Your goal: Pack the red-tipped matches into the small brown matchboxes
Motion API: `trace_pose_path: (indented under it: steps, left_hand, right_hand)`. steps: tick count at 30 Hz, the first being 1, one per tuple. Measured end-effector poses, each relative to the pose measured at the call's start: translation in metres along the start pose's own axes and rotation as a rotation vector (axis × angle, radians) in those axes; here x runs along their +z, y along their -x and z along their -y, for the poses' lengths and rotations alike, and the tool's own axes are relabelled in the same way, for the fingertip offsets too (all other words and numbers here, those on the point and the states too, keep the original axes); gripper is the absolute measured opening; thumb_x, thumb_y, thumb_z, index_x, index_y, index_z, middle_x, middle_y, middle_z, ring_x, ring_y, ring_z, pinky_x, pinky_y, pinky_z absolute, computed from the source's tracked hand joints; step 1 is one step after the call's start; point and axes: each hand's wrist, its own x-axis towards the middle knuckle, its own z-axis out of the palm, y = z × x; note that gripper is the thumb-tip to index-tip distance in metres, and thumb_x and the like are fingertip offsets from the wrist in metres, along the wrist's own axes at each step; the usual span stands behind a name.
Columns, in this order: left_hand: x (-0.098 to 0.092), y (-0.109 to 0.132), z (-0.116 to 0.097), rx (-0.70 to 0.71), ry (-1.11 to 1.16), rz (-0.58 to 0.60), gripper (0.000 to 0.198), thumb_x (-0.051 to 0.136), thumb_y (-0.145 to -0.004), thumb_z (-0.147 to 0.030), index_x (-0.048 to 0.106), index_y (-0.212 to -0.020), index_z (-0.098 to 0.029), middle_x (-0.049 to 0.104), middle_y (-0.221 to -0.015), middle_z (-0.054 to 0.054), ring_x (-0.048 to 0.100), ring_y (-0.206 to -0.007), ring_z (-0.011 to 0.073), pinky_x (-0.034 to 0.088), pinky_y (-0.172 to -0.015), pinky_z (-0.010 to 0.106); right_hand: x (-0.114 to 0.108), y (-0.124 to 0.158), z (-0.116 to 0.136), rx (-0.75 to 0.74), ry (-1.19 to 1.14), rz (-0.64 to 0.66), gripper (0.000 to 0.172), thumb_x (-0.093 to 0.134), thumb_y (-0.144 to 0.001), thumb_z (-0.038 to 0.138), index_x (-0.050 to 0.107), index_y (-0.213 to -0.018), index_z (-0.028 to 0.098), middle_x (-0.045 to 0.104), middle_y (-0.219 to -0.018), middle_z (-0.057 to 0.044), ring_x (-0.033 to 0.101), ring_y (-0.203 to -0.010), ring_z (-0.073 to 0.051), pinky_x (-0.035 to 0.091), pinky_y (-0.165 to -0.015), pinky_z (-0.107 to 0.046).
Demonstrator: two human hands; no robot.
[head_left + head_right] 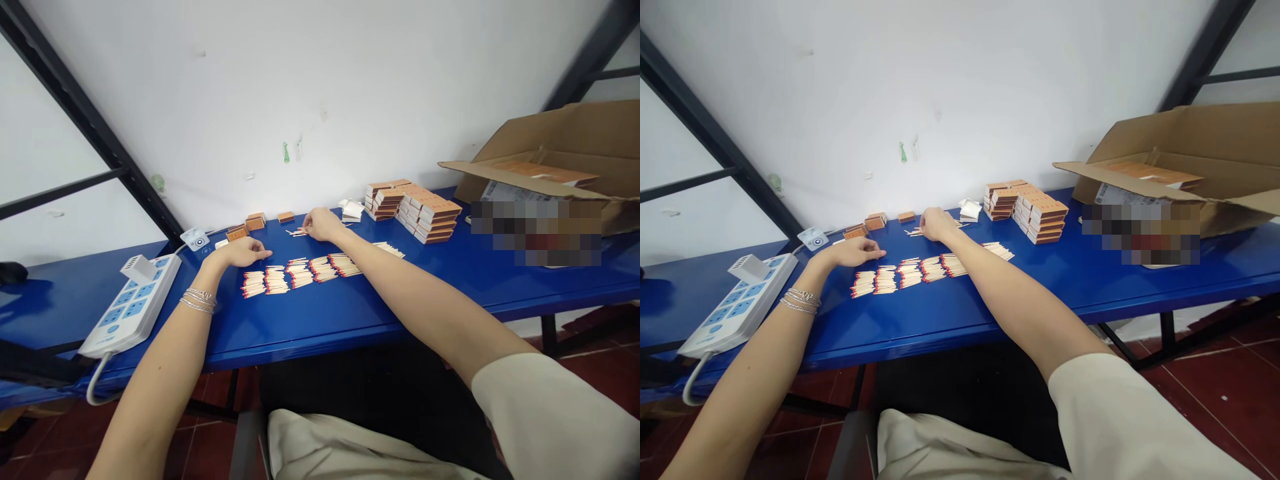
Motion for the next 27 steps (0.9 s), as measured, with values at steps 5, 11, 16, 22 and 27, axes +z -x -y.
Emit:
trace_pose_path:
  steps: [5, 11, 16, 22, 27]
  left_hand:
    - [0.0, 0.0, -0.001, 0.0, 0.001, 0.001, 0.048, 0.051, -0.074, -0.067, 0.059, -0.071, -0.019, 0.058, -0.068, 0.003, 0.05, -0.067, 0.0179, 0.037, -0.062, 0.03]
    - [-0.001, 0.0, -0.001, -0.007, -0.003, -0.006, 0.049, 0.052, -0.073, -0.067, 0.06, -0.072, -0.019, 0.06, -0.069, 0.003, 0.051, -0.067, 0.0182, 0.038, -0.062, 0.03]
    - [0.0, -0.001, 0.0, 0.006, -0.003, 0.002, 0.047, 0.052, -0.074, -0.065, 0.061, -0.072, -0.019, 0.061, -0.071, 0.004, 0.052, -0.069, 0.0182, 0.038, -0.063, 0.029]
    - [-0.001, 0.0, -0.003, -0.008, -0.006, 0.007, 0.043, 0.052, -0.077, -0.061, 0.058, -0.071, -0.019, 0.06, -0.071, 0.003, 0.051, -0.067, 0.0173, 0.038, -0.063, 0.03]
    - [-0.002, 0.002, -0.004, -0.01, -0.005, 0.007, 0.044, 0.053, -0.077, -0.062, 0.059, -0.071, -0.019, 0.061, -0.071, 0.003, 0.052, -0.068, 0.0176, 0.039, -0.063, 0.03]
  right_hand:
    - [-0.016, 0.003, 0.001, -0.021, -0.05, -0.074, 0.021, 0.062, -0.077, 0.016, 0.075, -0.094, 0.014, 0.075, -0.097, -0.012, 0.068, -0.093, -0.022, 0.049, -0.08, -0.026]
    - [-0.031, 0.014, 0.013, 0.015, -0.183, 0.181, 0.011, 0.066, -0.075, 0.02, 0.074, -0.077, 0.012, 0.076, -0.08, -0.01, 0.07, -0.076, -0.018, 0.051, -0.071, -0.023]
    - [-0.031, 0.017, 0.012, 0.008, -0.273, 0.339, 0.009, 0.066, -0.071, 0.013, 0.075, -0.074, 0.013, 0.076, -0.078, -0.007, 0.07, -0.07, -0.016, 0.053, -0.066, -0.023]
    - [-0.042, 0.019, 0.007, -0.045, -0.027, 0.544, 0.012, 0.072, -0.07, 0.014, 0.078, -0.081, 0.016, 0.076, -0.08, -0.005, 0.068, -0.071, -0.016, 0.051, -0.066, -0.024]
    - [-0.048, 0.02, 0.008, -0.093, -0.005, 0.651, 0.014, 0.077, -0.068, 0.018, 0.079, -0.082, 0.018, 0.075, -0.077, -0.001, 0.068, -0.075, -0.014, 0.051, -0.071, -0.022]
